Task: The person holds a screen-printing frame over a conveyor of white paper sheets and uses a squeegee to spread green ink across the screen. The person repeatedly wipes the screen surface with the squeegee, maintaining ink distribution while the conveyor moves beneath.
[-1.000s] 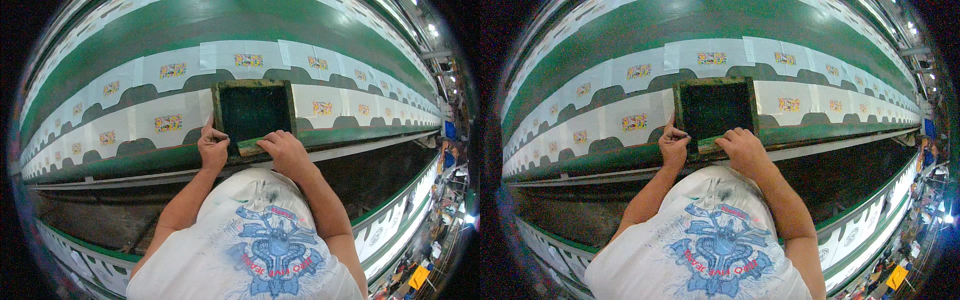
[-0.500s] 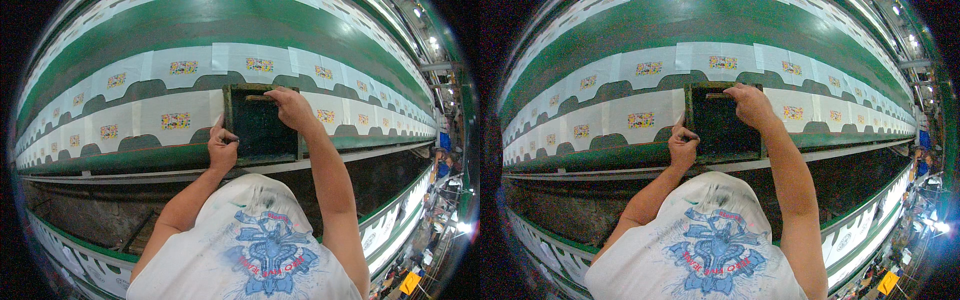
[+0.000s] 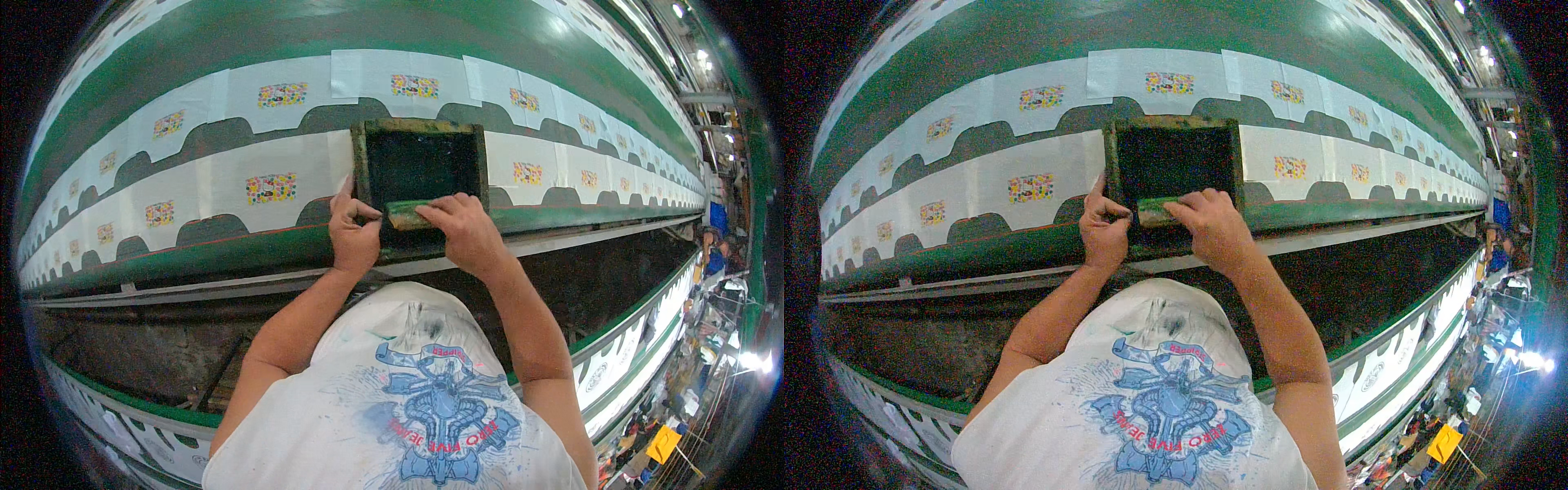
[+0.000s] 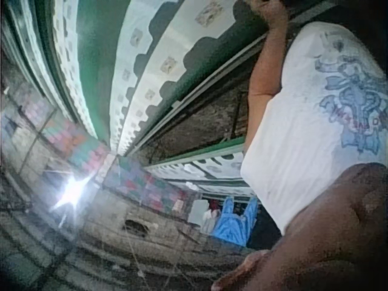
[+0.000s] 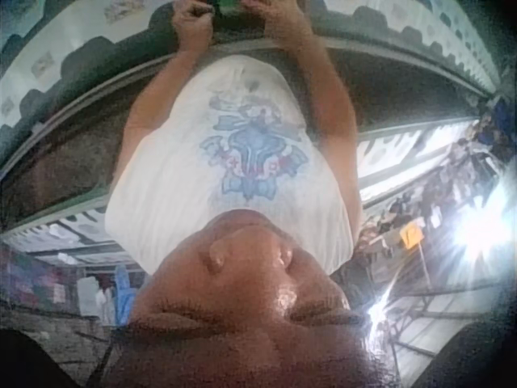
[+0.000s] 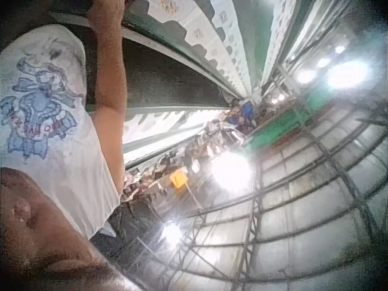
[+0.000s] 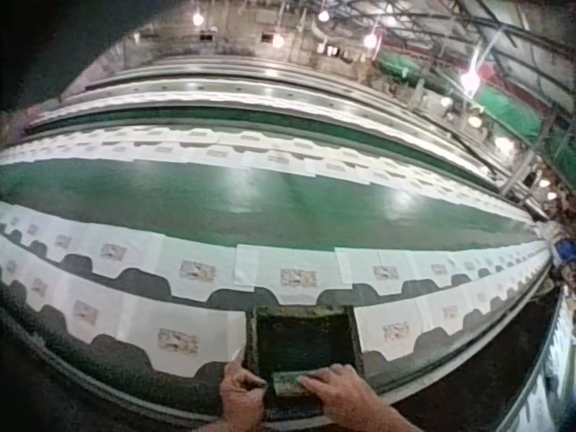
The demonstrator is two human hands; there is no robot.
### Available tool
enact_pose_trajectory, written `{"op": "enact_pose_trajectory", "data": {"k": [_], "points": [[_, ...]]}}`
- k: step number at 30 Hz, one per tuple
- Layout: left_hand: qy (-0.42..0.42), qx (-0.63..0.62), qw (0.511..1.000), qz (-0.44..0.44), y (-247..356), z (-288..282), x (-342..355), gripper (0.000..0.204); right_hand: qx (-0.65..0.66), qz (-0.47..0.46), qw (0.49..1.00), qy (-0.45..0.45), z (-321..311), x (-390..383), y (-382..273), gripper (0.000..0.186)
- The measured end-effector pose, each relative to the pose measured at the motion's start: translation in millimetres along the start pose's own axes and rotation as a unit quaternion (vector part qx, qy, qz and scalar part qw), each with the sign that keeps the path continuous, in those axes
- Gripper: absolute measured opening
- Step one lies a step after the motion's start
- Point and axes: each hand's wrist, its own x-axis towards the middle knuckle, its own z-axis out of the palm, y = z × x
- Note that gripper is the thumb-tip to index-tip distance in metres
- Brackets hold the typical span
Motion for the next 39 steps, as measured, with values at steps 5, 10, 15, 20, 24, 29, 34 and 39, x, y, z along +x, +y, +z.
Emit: {"op": "enact_pose_trajectory", "data": {"k": [5,10,15,20,24,29,34,39], "points": [[0.003,0.020,1.000,0.011,1,0,2,0.013,0.010,0.001,1.000,-0.006,-2,-25,-17,0.052],[-0.011,0.056,0.998,0.014,11,-2,3,0.015,0.085,0.003,0.995,0.051,7,-45,-3,0.047],[0.019,0.083,0.992,0.095,37,18,-1,0.020,0.121,0.018,0.982,0.144,4,-77,28,0.044],[-0.011,0.082,0.995,0.050,40,89,-9,0.020,0.117,0.051,0.975,0.183,-4,-133,83,0.046],[-0.007,0.076,0.993,0.089,55,165,-18,0.019,0.135,0.072,0.962,0.227,-12,-175,138,0.044],[0.025,0.058,0.992,0.111,50,245,-22,0.015,0.144,0.086,0.959,0.229,-27,-217,198,0.038],[0.016,0.004,0.999,-0.030,59,271,-29,0.014,0.185,0.066,0.956,0.217,-40,-237,232,0.036],[0.037,-0.010,0.999,-0.007,44,272,-34,0.014,0.203,0.016,0.953,0.225,-38,-237,248,0.034]]}}
